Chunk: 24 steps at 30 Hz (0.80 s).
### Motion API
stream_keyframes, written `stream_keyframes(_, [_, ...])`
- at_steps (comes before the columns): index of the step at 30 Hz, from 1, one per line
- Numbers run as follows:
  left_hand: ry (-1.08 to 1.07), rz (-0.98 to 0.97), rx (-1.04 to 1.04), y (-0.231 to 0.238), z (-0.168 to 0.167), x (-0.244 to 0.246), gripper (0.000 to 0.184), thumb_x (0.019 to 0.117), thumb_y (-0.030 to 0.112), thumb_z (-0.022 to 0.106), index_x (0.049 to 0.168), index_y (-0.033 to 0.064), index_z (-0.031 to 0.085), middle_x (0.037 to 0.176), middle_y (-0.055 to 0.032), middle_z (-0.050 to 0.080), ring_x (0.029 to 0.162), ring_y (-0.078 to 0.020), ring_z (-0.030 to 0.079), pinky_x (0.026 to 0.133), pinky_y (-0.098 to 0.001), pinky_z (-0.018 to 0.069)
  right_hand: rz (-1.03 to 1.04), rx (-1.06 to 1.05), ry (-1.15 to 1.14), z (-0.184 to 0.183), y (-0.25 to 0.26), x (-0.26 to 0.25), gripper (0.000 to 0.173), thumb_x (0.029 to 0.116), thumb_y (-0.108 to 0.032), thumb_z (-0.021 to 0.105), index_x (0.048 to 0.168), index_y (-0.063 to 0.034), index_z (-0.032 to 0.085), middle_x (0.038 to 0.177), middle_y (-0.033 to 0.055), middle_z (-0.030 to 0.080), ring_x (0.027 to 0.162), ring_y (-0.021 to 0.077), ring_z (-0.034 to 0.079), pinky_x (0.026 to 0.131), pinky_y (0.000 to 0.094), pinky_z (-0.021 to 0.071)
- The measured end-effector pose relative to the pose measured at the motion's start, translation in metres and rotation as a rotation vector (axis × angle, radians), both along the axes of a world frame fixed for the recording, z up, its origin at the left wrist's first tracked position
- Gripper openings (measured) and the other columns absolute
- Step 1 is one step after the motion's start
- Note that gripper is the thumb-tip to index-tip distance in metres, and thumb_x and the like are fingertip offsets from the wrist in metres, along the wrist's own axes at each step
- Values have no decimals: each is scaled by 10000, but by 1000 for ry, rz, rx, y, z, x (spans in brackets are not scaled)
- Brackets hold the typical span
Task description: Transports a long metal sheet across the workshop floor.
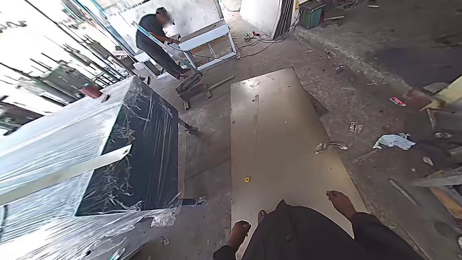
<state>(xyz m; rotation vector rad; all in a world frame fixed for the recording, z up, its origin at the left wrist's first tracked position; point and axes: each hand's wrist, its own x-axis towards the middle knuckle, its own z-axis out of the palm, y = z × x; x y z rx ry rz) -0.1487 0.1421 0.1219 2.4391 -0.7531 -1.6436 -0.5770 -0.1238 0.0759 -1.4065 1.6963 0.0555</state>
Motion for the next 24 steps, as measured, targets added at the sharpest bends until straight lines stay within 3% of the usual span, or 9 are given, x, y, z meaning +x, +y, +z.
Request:
stream_keyframes(3, [1,43,14,12,-12,-17,360,1057,299,579,1235,10,700,1153,-186,728,1060,-303,708,1001,-502,534,93,32,3,-3,7,-7,466,1097,-430,449,1181,-71,735,1152,170,742,1130,330,691,1015,577,492])
stream_keyframes(8, [-12,50,-27,57,-80,-18,385,1027,372,599,1192,49,730,1090,-149,755,987,-278,738,937,-503,580,205,72,4,-9,22,-22,464,1092,-421,449,1143,-63,739,1117,180,741,1104,334,693,992,580,498])
stream_keyframes(12, [-1,74,69,45,-18,-35,365,1062,299,575,1250,10,692,1187,-192,720,1095,-311,701,1022,-502,523,269,99,31,-9,23,-30,472,1096,-418,441,1150,-52,734,1107,196,736,1092,346,691,982,578,497])
stream_keyframes(18, [-17,72,63,47,-25,-40,374,1061,325,571,1254,31,698,1173,-173,730,1078,-296,710,1012,-496,533,270,86,34,-12,19,-28,471,1089,-434,452,1140,-66,740,1104,180,742,1086,337,695,977,578,500])
stream_keyframes(22, [-27,61,56,31,-1,-51,365,1069,319,560,1253,36,698,1181,-166,726,1077,-286,702,1014,-490,520,303,86,16,-13,14,-21,469,1093,-424,449,1126,-56,738,1081,182,741,1070,335,696,969,573,502])
stream_keyframes(24, [-12,85,56,31,-7,-52,370,1067,322,562,1256,35,697,1187,-171,724,1084,-292,703,1015,-495,525,320,84,13,-13,11,-18,464,1092,-420,456,1113,-53,738,1067,185,739,1057,336,696,962,569,503])
